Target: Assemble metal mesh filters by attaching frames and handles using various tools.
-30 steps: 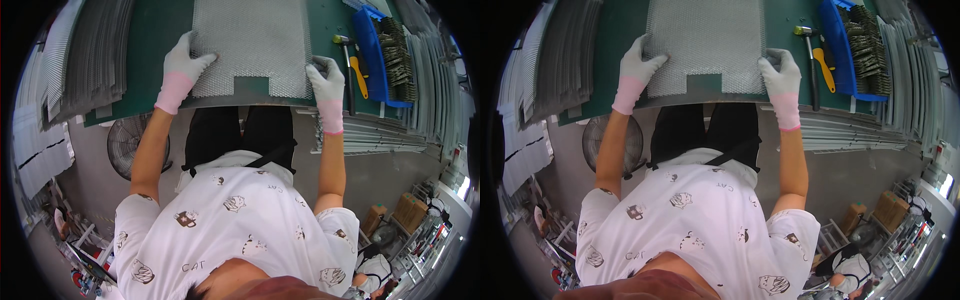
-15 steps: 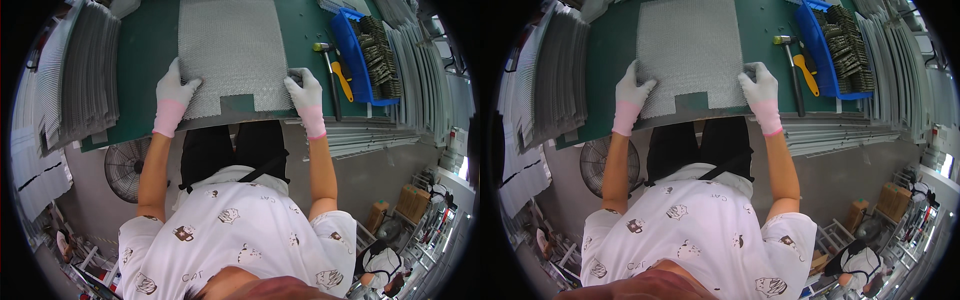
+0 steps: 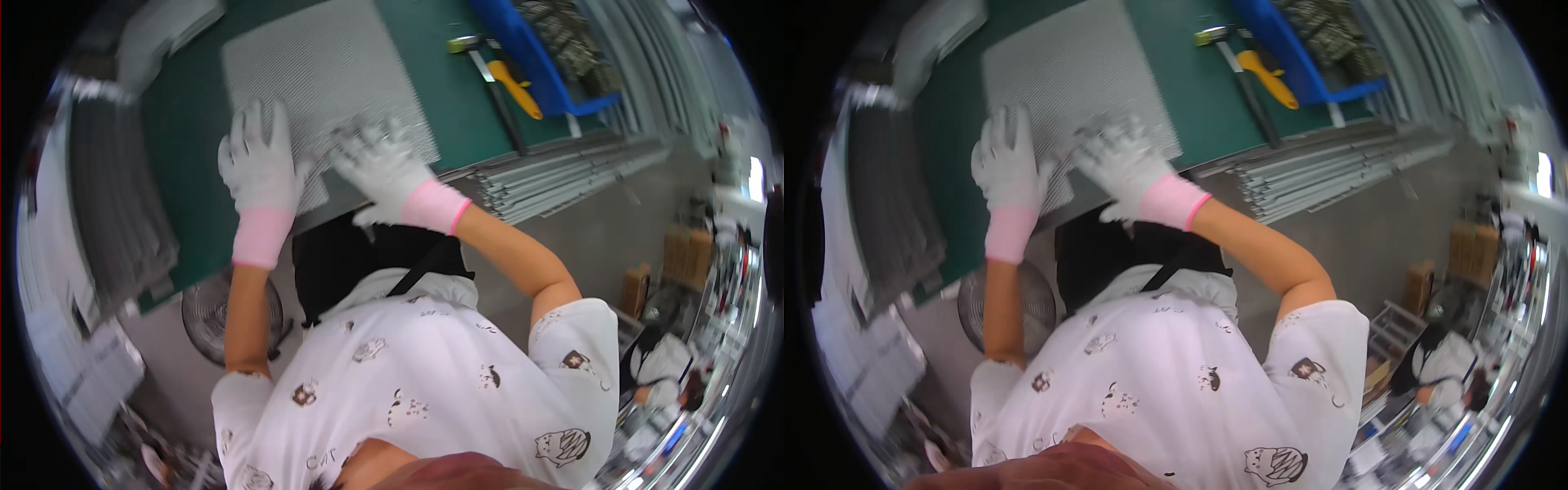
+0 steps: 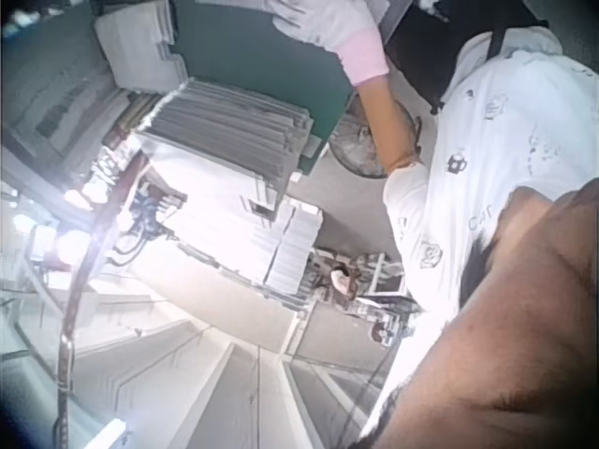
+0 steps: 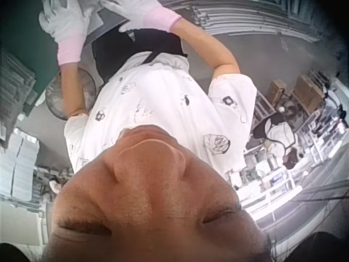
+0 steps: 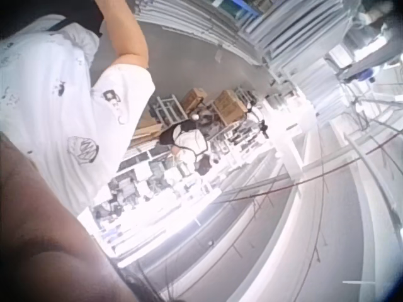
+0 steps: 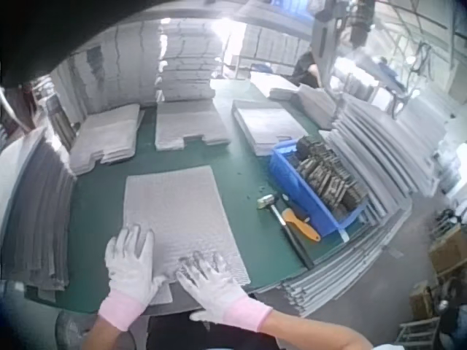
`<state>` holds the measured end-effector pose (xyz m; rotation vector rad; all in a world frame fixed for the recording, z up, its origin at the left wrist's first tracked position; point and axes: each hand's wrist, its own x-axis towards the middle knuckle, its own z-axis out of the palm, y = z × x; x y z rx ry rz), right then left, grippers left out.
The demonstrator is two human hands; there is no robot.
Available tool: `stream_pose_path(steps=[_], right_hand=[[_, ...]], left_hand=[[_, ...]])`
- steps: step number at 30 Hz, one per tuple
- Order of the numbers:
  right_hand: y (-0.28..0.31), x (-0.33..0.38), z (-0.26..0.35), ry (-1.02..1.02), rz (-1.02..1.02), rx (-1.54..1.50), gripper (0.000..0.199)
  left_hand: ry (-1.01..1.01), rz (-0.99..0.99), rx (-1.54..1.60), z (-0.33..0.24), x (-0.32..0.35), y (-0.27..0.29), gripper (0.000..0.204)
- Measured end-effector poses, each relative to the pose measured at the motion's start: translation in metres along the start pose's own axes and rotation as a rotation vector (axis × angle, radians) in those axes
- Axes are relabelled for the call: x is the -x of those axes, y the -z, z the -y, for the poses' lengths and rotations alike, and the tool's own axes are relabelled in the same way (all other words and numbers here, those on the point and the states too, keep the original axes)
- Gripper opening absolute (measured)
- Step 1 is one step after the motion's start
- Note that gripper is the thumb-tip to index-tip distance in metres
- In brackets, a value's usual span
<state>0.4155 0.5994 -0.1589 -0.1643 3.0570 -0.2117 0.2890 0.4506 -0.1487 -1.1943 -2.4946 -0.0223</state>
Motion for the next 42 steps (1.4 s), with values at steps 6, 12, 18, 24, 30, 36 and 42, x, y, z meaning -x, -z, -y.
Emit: stream_pose_path(steps=[6, 12, 18, 24, 30, 36, 42], right_hand=[[-0.001, 0.012, -0.004, 0.019, -0.104, -0.167, 0.101], [0.051, 0.060, -0.101, -0.246, -0.823, -0.418, 0.040], [0.073, 0.149, -0.262, -0.428, -0.590, 0.532, 0.042], [0.119, 0.158, -0.293, -0.208, -0.565, 0.384, 0.034], [0.117, 0.147, -0.136, -0.554, -0.961, -0.651, 0.024], [0.021, 0.139, -0.039, -0.387, -0.467, -2.071, 0.030], [0.002, 0.151, 0.000, -0.238, -0.499, -2.420, 0.028]], left_hand=[[-0.319, 0.234, 0.204, -0.011, 0.002, -0.011, 0.077], [-0.025, 0.291, 0.751, 0.013, 0.011, -0.022, 0.047], [-0.352, 0.146, 0.203, 0.011, 0.001, 0.005, 0.043], [-0.309, 0.114, 0.350, 0.012, 0.005, -0.012, 0.044], [-0.161, 0.204, 0.264, -0.034, 0.047, 0.008, 0.059], [-0.238, 0.081, 0.129, -0.031, 0.068, 0.029, 0.060], [-0.253, -0.291, 0.672, -0.049, 0.113, 0.068, 0.035]])
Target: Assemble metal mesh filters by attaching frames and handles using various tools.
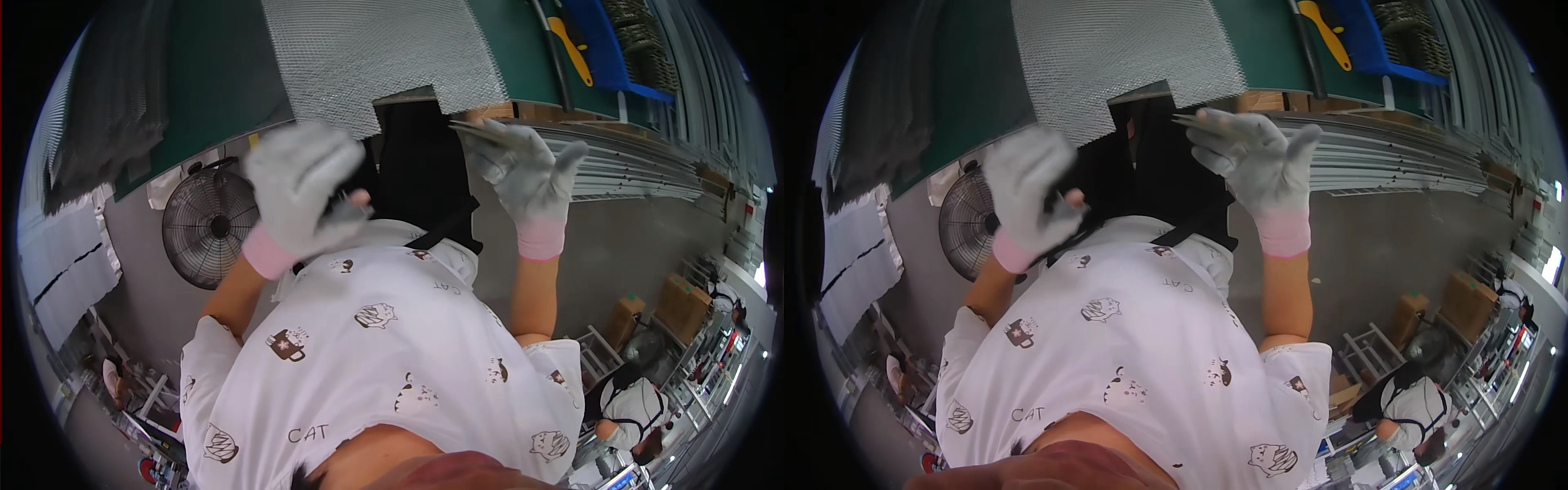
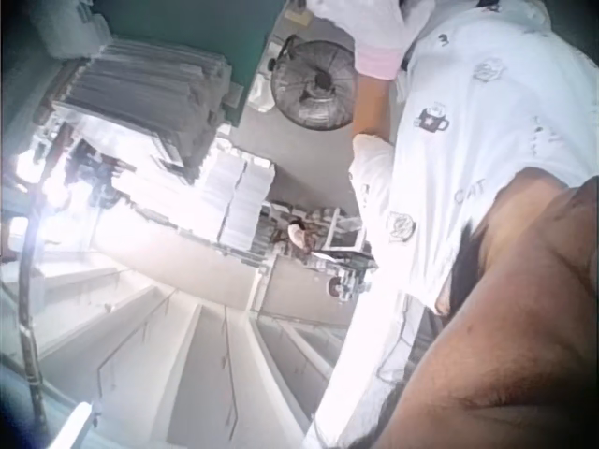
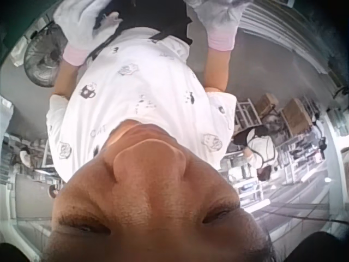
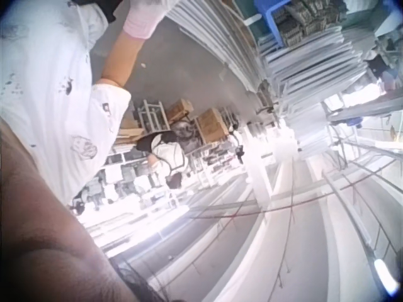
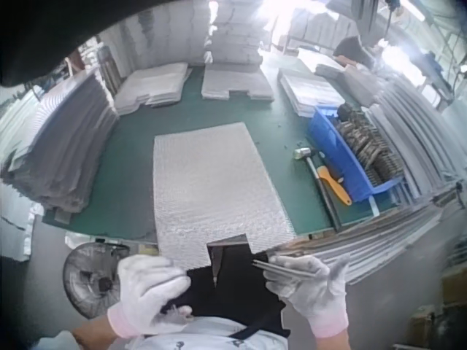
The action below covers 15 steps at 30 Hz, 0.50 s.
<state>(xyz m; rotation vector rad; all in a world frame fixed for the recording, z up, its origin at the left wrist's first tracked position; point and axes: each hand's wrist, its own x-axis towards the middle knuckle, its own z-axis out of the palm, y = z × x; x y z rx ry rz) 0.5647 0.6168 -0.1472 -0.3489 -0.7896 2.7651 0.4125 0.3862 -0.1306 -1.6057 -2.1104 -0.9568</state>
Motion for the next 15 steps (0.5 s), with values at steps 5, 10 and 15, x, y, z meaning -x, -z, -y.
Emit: stream_pose_path(steps=[5, 10, 15], right_hand=[[-0.002, 0.009, -0.039, 0.200, -0.231, 0.618, 0.034], [-0.001, 0.008, -0.068, 0.123, -0.244, 0.471, 0.060], [0.013, -0.003, -0.093, 0.053, -0.377, 0.300, 0.026]], left_hand=[[1.204, 0.422, 1.014, -0.020, 0.046, -0.040, 0.037], [1.293, 0.037, 1.225, 0.001, 0.065, -0.084, 0.054], [1.263, -0.227, 1.355, 0.000, 0.058, -0.094, 0.045]])
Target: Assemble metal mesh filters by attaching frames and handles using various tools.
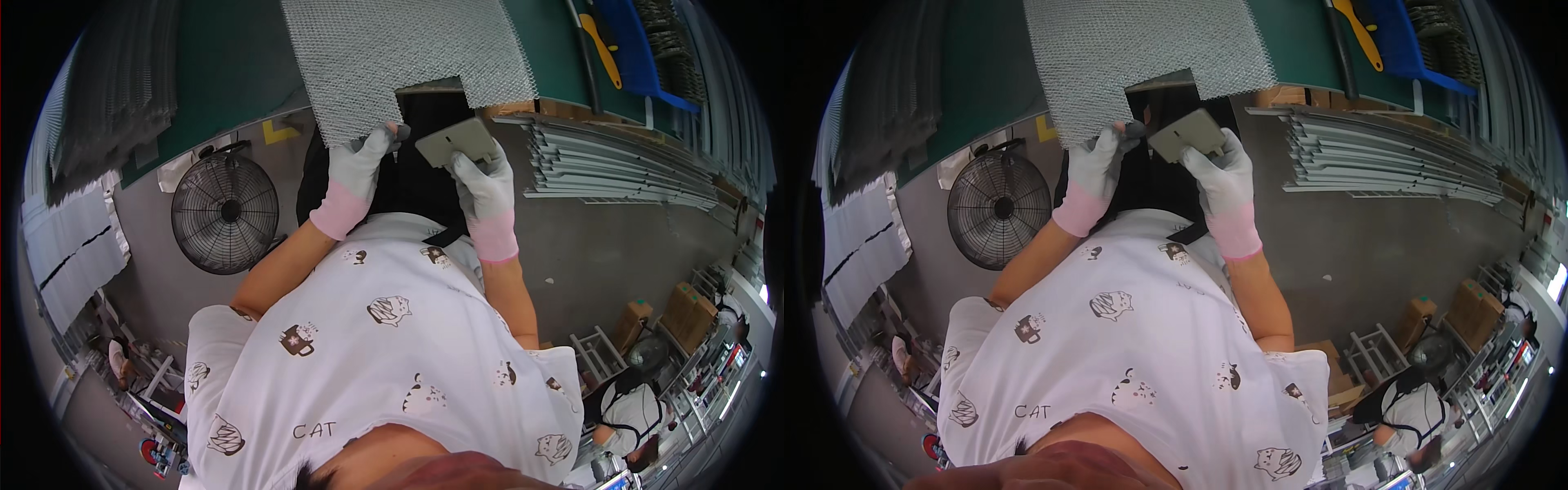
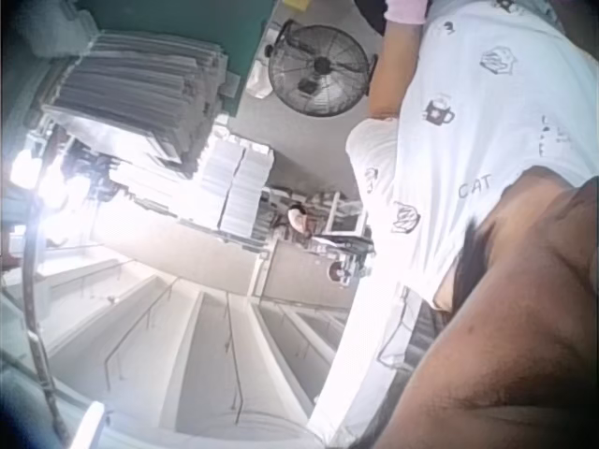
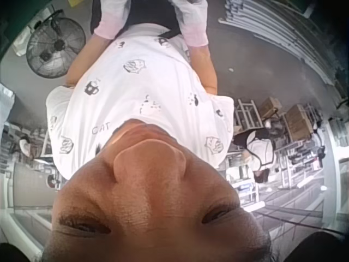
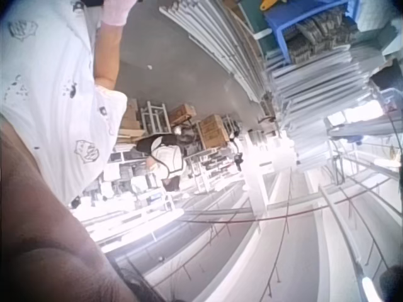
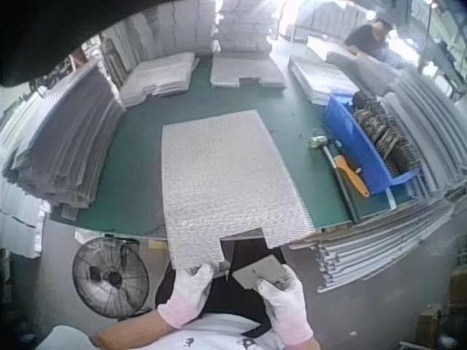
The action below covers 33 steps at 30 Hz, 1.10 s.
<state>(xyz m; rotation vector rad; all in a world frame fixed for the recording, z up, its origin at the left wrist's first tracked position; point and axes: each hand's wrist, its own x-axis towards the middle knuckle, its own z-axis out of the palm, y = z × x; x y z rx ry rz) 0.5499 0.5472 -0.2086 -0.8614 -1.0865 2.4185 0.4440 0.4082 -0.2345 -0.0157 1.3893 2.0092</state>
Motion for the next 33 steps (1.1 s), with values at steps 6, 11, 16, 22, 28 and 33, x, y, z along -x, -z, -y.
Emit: stream_pose_path(steps=[6, 11, 16, 22, 28, 33], right_hand=[[-0.006, -0.007, -0.007, -0.143, 0.017, 0.056, 0.019], [-0.007, -0.010, -0.011, -0.160, 0.026, 0.026, 0.024], [-0.013, -0.012, -0.008, -0.147, 0.028, 0.087, 0.021], [-0.019, -0.013, -0.008, -0.122, -0.004, 0.090, 0.023], [-0.018, -0.016, -0.007, -0.147, 0.058, 0.001, 0.025], [-0.017, -0.017, -0.012, -0.158, 0.046, -0.025, 0.023]], left_hand=[[0.022, -0.109, 0.009, 0.001, -0.003, -0.003, 0.030], [-0.044, -0.144, -0.038, 0.006, -0.004, -0.001, 0.026], [-0.064, -0.147, -0.053, 0.005, -0.004, -0.002, 0.026], [-0.100, -0.115, -0.053, 0.000, -0.003, -0.004, 0.027], [-0.059, -0.119, -0.061, -0.001, -0.002, -0.004, 0.028], [0.015, 0.009, 0.050, 0.005, 0.010, -0.001, 0.028]])
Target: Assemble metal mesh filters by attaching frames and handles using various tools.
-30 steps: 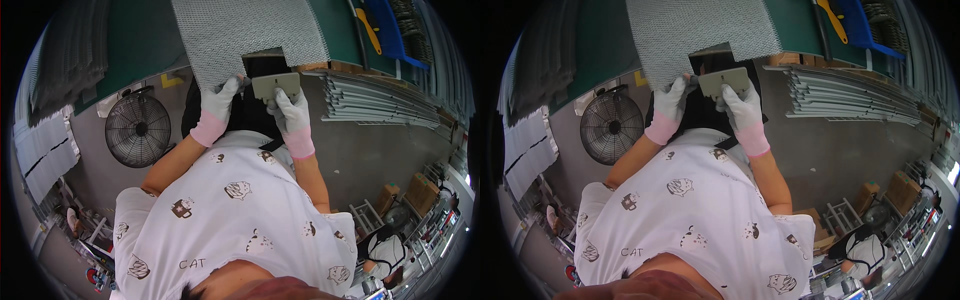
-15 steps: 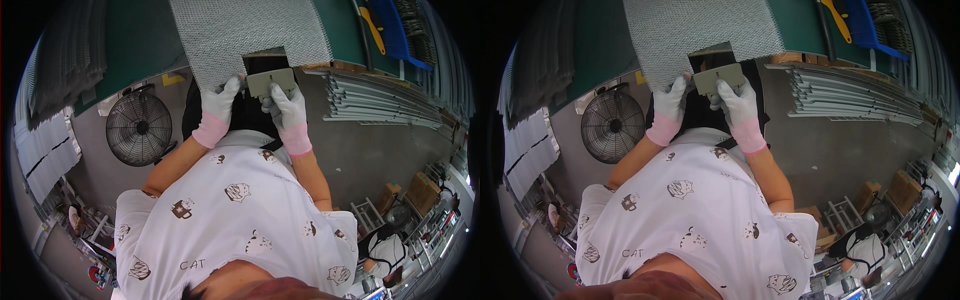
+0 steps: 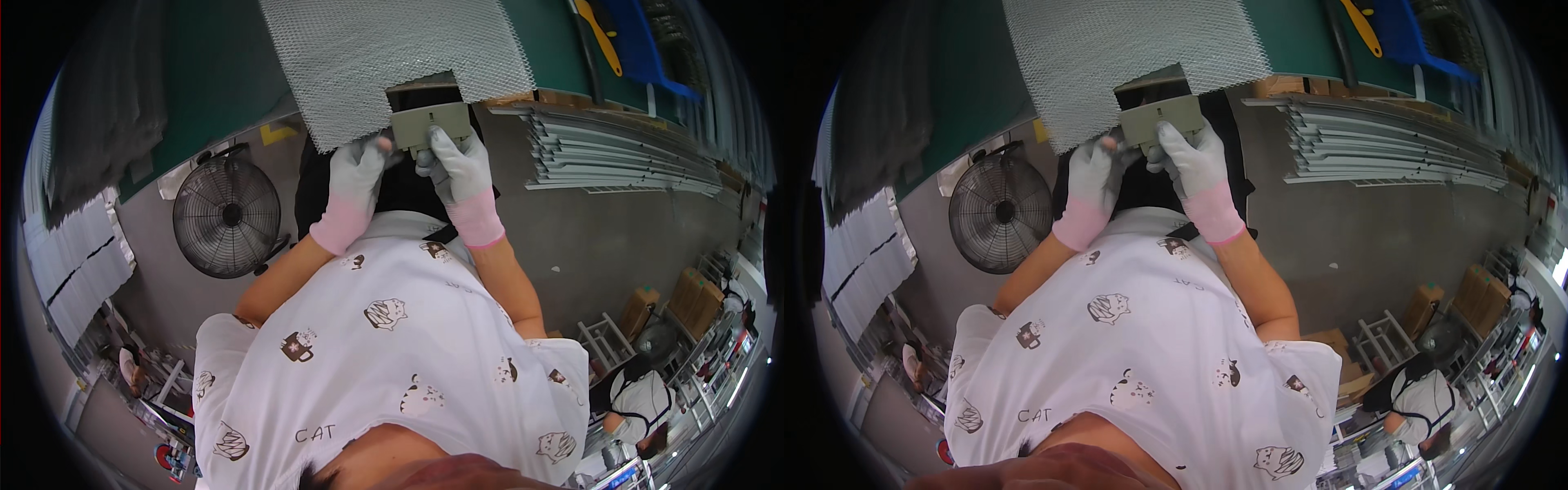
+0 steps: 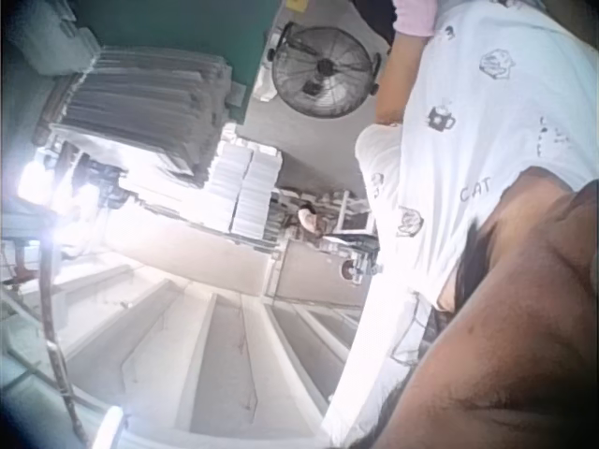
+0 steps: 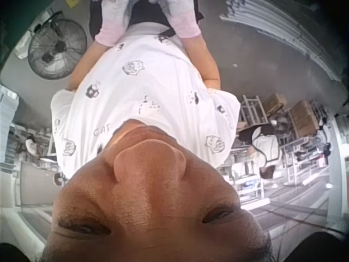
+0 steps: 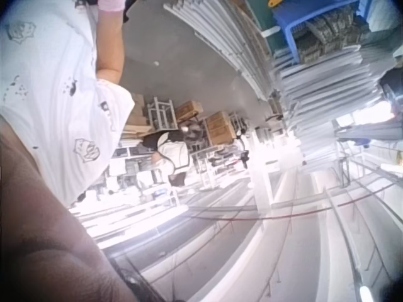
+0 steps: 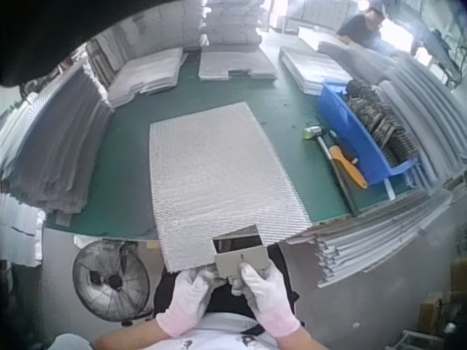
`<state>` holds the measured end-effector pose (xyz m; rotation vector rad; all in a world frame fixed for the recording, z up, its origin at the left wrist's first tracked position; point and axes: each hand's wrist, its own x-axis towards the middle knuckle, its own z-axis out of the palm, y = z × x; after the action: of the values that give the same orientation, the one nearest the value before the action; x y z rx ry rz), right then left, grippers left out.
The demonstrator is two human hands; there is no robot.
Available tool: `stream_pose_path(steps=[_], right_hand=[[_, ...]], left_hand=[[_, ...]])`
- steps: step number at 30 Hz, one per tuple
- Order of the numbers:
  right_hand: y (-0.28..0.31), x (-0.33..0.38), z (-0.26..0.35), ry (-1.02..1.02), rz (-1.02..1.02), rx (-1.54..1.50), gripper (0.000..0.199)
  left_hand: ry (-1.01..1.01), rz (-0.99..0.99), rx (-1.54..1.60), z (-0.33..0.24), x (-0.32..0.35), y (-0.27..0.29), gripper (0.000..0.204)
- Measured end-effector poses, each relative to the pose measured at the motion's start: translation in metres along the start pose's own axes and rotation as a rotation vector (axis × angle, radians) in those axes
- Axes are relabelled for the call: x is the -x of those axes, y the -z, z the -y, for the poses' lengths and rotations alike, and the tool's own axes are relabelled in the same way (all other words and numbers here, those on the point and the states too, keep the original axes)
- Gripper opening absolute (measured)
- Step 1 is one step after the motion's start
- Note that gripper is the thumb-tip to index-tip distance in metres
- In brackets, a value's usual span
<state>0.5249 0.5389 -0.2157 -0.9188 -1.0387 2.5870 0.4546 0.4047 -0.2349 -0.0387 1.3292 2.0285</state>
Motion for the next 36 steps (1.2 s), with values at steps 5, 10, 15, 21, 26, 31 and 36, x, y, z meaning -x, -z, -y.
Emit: stream_pose_path(steps=[5, 10, 15, 21, 26, 31, 36], right_hand=[[0.003, -0.001, -0.005, -0.020, -0.037, 0.020, 0.031], [-0.003, 0.005, -0.008, 0.102, -0.093, 0.038, 0.034], [-0.015, 0.007, 0.004, 0.083, -0.133, 0.099, 0.028], [-0.024, 0.009, 0.014, 0.007, -0.151, 0.057, 0.027], [-0.020, 0.008, 0.015, -0.035, -0.147, 0.005, 0.025], [-0.007, 0.000, 0.008, 0.001, -0.029, 0.041, 0.022], [0.001, -0.017, 0.014, 0.027, 0.089, 0.071, 0.028]], left_hand=[[0.043, 0.112, -0.529, -0.023, 0.045, -0.016, 0.015], [-1.116, 0.410, -1.316, -0.082, -0.043, -0.065, 0.020], [-0.930, 0.482, -1.438, -0.070, -0.097, -0.070, 0.014], [-0.937, 0.473, -1.464, -0.071, -0.093, -0.071, 0.016], [-0.938, 0.478, -1.483, -0.070, -0.091, -0.071, 0.015], [-0.958, 0.488, -1.460, -0.070, -0.094, -0.069, 0.012], [-0.925, 0.536, -1.440, -0.074, -0.097, -0.067, 0.011]])
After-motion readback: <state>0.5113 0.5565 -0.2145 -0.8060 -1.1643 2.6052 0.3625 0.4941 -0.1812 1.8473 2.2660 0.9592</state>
